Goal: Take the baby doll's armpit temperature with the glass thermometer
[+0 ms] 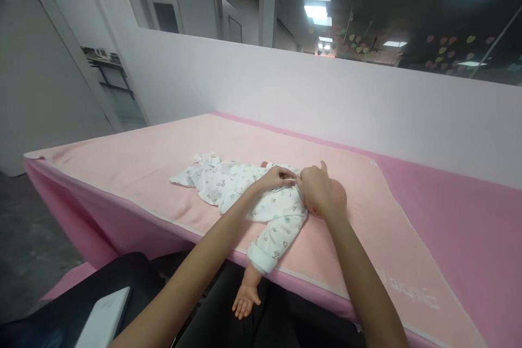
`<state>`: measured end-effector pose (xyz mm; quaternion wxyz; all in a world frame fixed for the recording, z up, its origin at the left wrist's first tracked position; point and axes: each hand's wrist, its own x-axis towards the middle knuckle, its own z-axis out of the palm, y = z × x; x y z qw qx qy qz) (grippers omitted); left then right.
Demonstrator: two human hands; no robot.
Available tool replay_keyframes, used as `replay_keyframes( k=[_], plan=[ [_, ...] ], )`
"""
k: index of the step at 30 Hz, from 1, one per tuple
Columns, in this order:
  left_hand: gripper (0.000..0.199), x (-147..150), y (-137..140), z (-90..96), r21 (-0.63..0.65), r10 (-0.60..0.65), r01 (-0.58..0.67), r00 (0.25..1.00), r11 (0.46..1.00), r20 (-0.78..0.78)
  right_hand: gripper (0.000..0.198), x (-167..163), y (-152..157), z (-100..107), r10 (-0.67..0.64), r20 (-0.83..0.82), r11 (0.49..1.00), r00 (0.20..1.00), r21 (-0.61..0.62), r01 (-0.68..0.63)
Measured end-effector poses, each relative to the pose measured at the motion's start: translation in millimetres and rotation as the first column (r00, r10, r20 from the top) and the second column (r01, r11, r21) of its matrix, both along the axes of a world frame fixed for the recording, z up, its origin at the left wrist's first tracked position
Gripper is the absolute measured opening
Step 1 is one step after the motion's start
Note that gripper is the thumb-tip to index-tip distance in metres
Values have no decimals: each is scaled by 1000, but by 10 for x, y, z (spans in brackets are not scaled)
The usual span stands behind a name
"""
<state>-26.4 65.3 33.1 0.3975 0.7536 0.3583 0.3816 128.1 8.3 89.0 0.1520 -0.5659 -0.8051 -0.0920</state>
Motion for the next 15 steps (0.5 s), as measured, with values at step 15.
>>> replay_keyframes(
  k=[15],
  plan=[
    [23,-65,56,-1,-316,199,-54,872,947,448,20,-467,317,66,-144,175,966,974,-189,176]
  ],
)
